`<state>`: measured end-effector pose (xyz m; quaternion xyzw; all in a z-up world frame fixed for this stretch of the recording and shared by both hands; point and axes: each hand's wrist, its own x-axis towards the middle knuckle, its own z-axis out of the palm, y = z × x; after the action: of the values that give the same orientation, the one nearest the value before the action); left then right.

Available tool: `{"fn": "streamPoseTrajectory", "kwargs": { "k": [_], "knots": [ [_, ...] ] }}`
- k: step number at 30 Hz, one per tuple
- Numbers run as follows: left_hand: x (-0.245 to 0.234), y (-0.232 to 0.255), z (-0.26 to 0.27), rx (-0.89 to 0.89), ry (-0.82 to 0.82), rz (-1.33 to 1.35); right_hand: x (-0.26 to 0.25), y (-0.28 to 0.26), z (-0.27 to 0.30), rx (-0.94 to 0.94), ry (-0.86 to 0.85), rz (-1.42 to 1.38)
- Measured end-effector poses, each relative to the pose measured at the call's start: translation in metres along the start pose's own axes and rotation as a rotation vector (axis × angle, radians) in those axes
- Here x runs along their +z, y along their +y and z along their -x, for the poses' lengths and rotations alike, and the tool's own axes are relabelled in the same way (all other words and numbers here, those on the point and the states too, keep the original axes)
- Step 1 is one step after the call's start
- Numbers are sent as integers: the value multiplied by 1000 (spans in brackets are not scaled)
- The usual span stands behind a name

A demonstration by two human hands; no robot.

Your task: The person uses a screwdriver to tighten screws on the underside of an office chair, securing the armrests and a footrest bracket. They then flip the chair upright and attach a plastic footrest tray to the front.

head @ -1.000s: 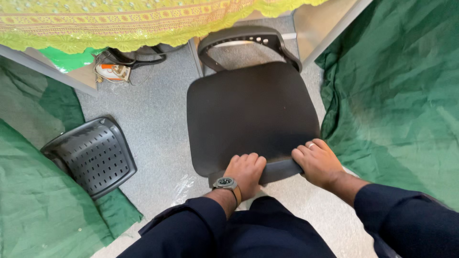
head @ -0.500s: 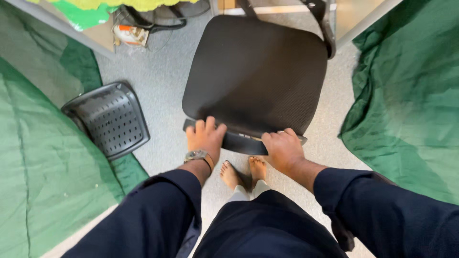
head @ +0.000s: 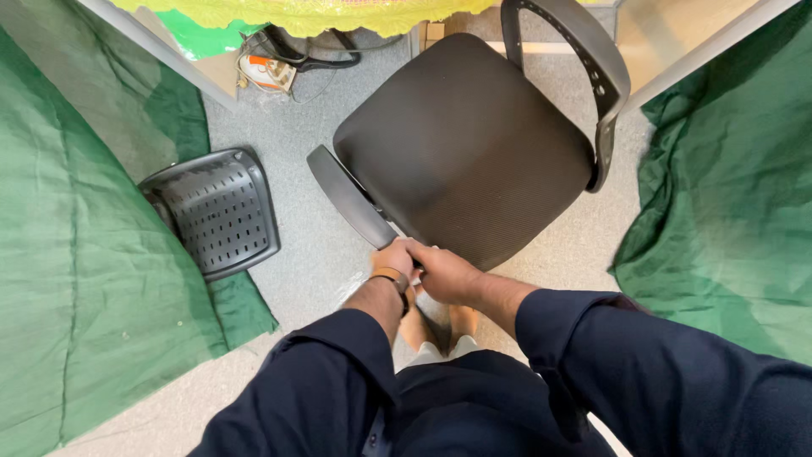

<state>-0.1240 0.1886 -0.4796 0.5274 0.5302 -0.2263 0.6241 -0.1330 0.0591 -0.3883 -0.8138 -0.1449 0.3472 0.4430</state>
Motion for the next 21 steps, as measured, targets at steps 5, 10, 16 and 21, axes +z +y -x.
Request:
{"fn": "streamPoseTrajectory", "kwargs": {
  "k": [5,10,16,21],
  "knots": [
    [-39,38,-4,53,-33,-135,-22,7,14,91,134,89],
    [-47,73,5,96,32,-98,-77,60,45,353,356,39],
    [-67,100,-14,101,-19,-261,-136,127,87,469,586,24],
    [-82,76,-22,163,-157,-352,-143,150,104,721,621,-175]
  ]
}}
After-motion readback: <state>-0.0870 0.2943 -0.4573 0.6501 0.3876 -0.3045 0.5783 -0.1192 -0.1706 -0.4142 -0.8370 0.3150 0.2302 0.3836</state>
